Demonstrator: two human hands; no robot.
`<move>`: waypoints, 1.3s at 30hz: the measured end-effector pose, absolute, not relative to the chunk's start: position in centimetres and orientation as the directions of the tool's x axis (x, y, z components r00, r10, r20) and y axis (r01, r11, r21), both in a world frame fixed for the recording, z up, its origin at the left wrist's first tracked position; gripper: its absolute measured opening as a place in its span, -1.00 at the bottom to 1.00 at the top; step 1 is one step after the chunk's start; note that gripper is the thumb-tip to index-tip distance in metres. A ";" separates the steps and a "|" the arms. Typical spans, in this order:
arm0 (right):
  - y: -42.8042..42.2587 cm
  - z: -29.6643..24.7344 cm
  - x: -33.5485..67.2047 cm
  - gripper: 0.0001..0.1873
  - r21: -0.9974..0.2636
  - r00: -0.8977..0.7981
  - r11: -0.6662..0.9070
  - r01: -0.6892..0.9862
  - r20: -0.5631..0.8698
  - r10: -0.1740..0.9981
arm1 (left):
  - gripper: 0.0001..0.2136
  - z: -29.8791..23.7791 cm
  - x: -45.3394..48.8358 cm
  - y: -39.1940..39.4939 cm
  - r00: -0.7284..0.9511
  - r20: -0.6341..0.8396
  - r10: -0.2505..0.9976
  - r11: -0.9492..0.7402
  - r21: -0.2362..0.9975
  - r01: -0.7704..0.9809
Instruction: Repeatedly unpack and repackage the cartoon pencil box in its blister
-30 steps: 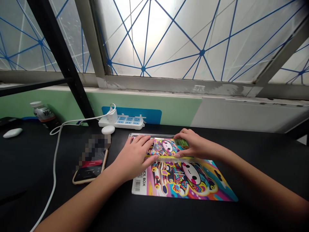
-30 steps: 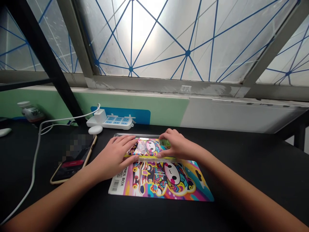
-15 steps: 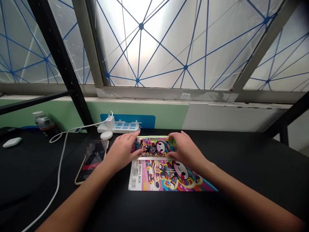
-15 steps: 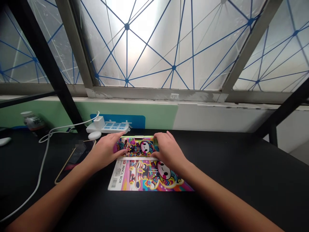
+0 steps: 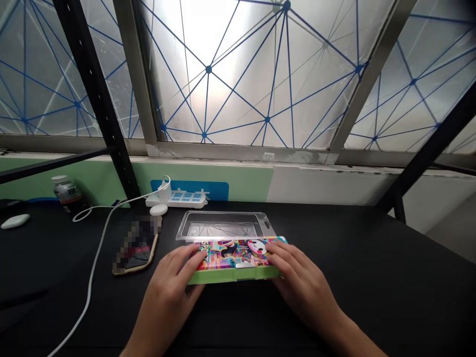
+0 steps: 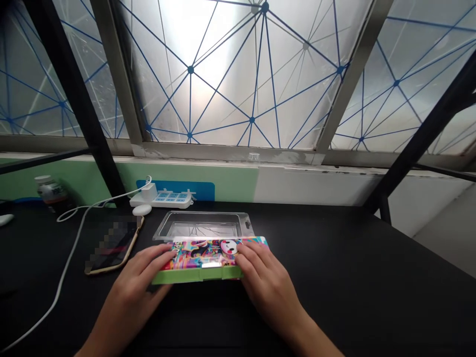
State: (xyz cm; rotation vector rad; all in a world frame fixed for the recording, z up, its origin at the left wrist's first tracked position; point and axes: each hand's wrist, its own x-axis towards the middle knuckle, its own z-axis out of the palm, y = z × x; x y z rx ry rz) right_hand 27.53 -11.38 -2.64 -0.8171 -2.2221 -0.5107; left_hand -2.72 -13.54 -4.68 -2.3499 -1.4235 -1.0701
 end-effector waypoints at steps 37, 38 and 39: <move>-7.7 -0.8 30.1 -0.62 -0.646 -0.107 0.181 0.741 0.152 0.983 | -0.23 -7.1 -2.1 -15.3 0.072 0.272 0.960 -0.215 0.545 0.810; -7.1 -1.0 30.0 -0.59 -0.652 -0.067 0.162 0.741 0.168 0.983 | -0.25 -7.0 -2.1 -15.4 0.079 0.270 0.960 -0.218 0.538 0.814; -6.6 -1.2 29.9 -0.58 -0.658 -0.030 0.153 0.737 0.194 0.981 | -0.27 -7.0 -2.1 -15.4 0.085 0.263 0.961 -0.217 0.527 0.821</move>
